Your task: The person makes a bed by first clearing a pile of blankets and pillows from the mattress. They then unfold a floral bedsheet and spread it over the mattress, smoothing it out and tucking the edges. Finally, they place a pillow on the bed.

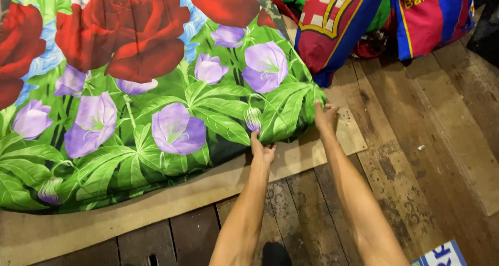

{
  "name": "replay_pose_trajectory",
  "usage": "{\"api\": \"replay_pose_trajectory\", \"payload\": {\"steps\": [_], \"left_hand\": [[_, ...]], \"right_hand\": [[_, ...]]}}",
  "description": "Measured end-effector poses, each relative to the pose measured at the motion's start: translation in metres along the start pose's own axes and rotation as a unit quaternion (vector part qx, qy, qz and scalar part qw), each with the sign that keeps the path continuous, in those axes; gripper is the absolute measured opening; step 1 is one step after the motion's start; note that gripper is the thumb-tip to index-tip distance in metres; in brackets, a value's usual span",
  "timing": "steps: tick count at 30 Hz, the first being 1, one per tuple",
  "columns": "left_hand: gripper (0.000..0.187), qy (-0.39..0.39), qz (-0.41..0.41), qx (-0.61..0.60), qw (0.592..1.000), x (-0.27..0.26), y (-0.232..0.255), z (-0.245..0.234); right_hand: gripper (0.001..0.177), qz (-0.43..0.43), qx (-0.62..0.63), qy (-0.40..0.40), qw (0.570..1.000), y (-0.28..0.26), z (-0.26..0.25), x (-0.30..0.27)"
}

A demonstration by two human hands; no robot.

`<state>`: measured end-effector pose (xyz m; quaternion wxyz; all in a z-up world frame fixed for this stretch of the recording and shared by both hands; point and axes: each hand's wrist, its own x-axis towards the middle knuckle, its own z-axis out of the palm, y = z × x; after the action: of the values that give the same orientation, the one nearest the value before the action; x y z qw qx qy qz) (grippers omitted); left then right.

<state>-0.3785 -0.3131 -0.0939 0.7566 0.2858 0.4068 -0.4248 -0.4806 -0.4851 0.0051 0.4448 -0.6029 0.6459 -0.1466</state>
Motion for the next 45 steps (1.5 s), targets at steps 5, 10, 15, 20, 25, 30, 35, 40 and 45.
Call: {"api": "replay_pose_trajectory", "payload": {"steps": [5, 10, 15, 20, 25, 30, 35, 40, 45], "left_hand": [[0.096, 0.025, 0.004, 0.016, 1.000, 0.017, -0.005, -0.014], [0.102, 0.013, -0.019, 0.089, 0.996, -0.016, -0.013, -0.006], [0.105, 0.035, 0.030, 0.140, 0.989, -0.049, -0.002, -0.011], [0.100, 0.210, 0.228, 0.237, 0.921, -0.085, 0.056, -0.034], [0.084, 0.305, 0.301, 0.267, 0.863, -0.109, 0.139, -0.046], [0.081, 0.373, 0.400, 0.279, 0.789, -0.080, 0.241, -0.109], [0.084, 0.404, 0.377, 0.223, 0.803, -0.192, 0.316, -0.119], [0.089, 0.351, 0.363, 0.201, 0.839, -0.141, 0.385, -0.185], [0.094, 0.292, 0.366, 0.158, 0.869, -0.133, 0.412, -0.196]], "right_hand": [[0.035, -0.163, -0.316, 0.014, 0.935, -0.010, -0.007, -0.003], [0.031, -0.304, -0.385, -0.126, 0.862, -0.013, -0.006, -0.046], [0.035, -0.363, -0.502, -0.183, 0.763, -0.001, 0.003, -0.064], [0.024, -0.497, -0.403, -0.092, 0.763, -0.031, 0.039, -0.095], [0.026, -0.672, -0.344, -0.136, 0.641, -0.054, 0.146, -0.133], [0.026, -0.763, -0.281, -0.224, 0.537, -0.080, 0.245, -0.188], [0.033, -0.785, -0.300, -0.267, 0.471, -0.081, 0.293, -0.263], [0.060, -0.758, -0.424, -0.224, 0.442, -0.064, 0.327, -0.294], [0.079, -0.757, -0.472, -0.169, 0.418, -0.056, 0.345, -0.300]]}}
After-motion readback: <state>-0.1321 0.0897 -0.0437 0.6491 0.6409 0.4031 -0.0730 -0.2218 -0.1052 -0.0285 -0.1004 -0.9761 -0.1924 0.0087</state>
